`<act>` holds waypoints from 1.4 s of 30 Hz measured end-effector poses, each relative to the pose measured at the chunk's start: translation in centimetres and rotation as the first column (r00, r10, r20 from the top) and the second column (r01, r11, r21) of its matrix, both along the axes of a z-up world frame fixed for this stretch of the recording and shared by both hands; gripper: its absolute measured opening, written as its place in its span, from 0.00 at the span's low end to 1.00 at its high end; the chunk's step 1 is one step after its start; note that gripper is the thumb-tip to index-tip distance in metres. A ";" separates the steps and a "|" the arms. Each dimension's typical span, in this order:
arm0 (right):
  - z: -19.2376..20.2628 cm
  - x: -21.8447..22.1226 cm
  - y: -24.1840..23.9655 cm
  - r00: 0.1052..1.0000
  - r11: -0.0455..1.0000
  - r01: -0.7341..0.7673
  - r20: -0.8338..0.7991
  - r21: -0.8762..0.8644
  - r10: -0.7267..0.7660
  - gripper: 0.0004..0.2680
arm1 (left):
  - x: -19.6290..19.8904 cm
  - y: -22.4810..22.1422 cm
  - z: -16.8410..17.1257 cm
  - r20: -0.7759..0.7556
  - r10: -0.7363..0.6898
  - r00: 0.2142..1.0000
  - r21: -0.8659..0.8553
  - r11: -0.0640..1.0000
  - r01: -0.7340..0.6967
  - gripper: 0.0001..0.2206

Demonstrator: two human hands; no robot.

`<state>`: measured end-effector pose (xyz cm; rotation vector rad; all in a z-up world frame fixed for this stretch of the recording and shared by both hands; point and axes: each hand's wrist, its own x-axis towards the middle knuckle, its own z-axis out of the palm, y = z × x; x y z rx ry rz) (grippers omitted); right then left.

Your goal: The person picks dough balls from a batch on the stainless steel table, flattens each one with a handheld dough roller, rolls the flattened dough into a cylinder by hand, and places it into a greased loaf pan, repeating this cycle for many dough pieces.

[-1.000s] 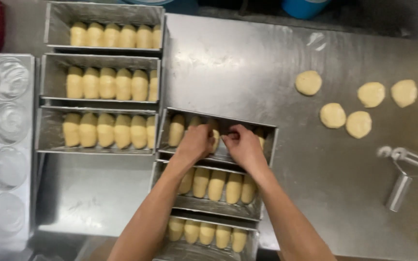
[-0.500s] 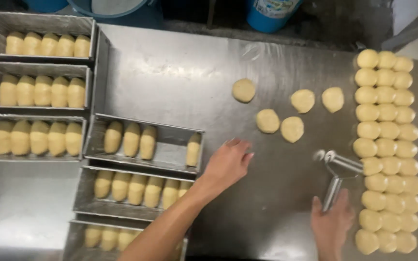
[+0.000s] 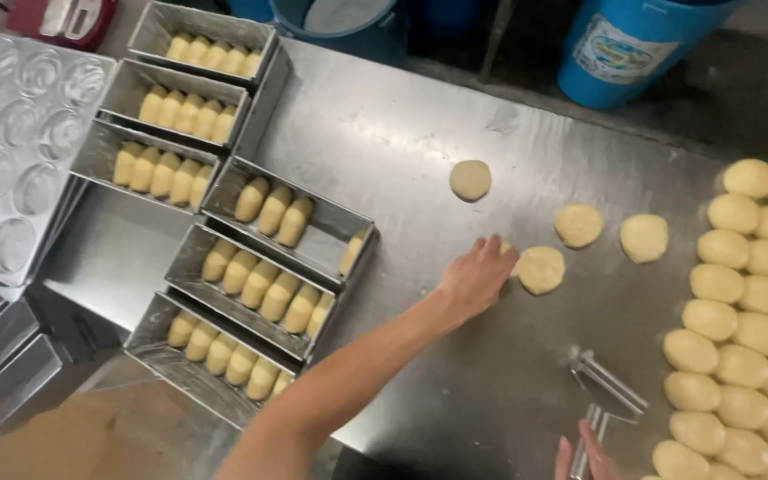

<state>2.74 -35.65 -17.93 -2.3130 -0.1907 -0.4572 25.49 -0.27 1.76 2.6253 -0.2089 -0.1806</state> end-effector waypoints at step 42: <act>18.1 2.5 11.7 0.983 0.982 -0.181 -0.010 0.057 0.182 0.08 | -17.4 -4.3 -0.3 0.122 -0.067 0.990 -0.092 0.993 0.079 0.46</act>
